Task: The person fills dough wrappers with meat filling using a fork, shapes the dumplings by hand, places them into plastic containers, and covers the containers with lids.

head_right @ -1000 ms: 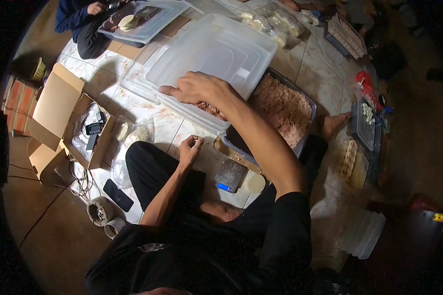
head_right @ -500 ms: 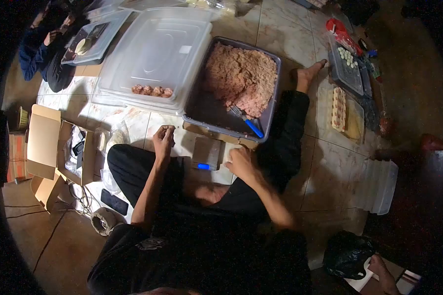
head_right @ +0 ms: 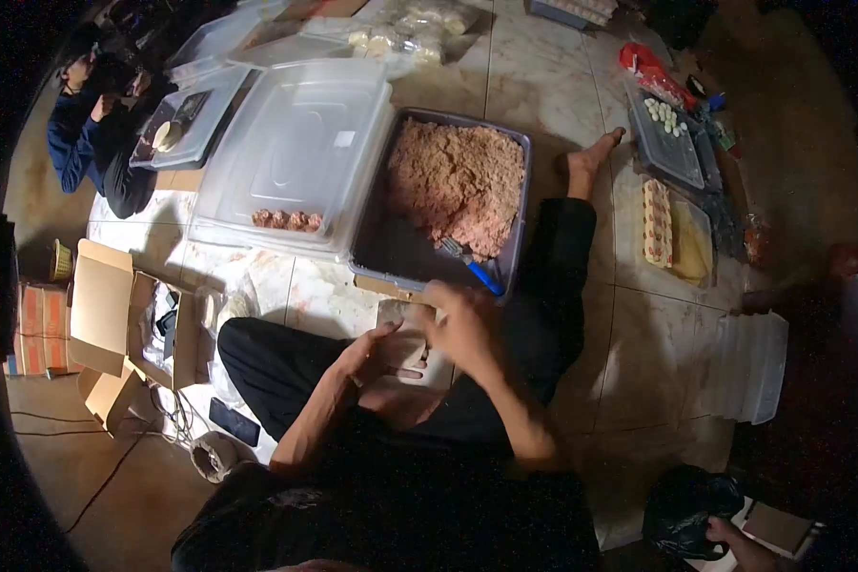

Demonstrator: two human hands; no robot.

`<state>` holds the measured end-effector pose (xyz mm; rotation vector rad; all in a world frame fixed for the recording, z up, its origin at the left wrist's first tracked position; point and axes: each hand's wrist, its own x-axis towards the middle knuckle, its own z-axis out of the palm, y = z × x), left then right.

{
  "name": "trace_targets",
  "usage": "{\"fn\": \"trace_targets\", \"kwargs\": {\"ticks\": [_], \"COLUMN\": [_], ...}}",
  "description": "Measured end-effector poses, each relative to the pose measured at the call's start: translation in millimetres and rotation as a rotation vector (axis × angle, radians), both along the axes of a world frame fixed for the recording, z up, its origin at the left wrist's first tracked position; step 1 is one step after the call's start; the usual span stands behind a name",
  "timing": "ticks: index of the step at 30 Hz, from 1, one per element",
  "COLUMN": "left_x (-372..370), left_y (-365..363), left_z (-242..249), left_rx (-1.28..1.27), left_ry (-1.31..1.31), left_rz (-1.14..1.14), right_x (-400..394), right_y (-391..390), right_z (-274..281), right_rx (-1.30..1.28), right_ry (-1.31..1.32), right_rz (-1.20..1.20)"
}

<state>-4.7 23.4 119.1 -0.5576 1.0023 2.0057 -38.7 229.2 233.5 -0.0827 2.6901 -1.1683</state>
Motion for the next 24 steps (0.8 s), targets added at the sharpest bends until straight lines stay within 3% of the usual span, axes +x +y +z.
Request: {"fn": "trace_targets", "kwargs": {"ticks": [2, 4, 7, 9, 11, 13, 14, 15, 18, 20, 21, 22, 24], "left_x": [-10, -15, -16, -9, -1, -1, -3, -5, -7, -5, -12, -14, -23], "left_y": [-9, -14, -30, -62, -91, -98, -94, -86, -81, -99, -103, -109, -88], "left_z": [5, -24, -19, -31, -24, -19, -21, -25, -48, -44, 0, -26, -22], "left_rx": [-0.025, 0.033, -0.029, -0.039, -0.016, 0.034, 0.048, 0.060, 0.080, 0.109, 0.124, 0.109, 0.133], "left_ry": [0.029, 0.109, 0.145, 0.170, 0.106, 0.073, 0.091, 0.108, 0.095, 0.066, 0.175, 0.118, 0.223], "left_rz": [0.042, 0.114, 0.175, 0.251, 0.364, 0.484, 0.444, 0.400, 0.414, 0.523, 0.456, 0.505, 0.494], "right_x": [-42, -86, -108, -106, -98, -114, -122, -139, -126, -112, -117, -126, -134], "right_y": [11, 26, 23, 34, 29, 22, 19, 16, -17, 3, 14, 10, -16], "right_z": [-29, -109, -129, -134, -88, -97, -109, -156, -110, -107, -104, -111, -127], "right_rx": [0.284, 0.561, 0.706, 0.532, 0.499, 0.546, 0.570, 0.557, 0.612, 0.292, 0.402, 0.393, 0.374], "right_ry": [0.228, 0.137, -0.006, 0.177, 0.060, 0.135, 0.166, 0.137, 0.141, 0.425, 0.236, 0.231, 0.187], "right_rz": [-0.161, -0.063, -0.023, -0.079, -0.128, -0.186, -0.218, -0.167, -0.093, -0.148, -0.143, -0.166, -0.207]}}
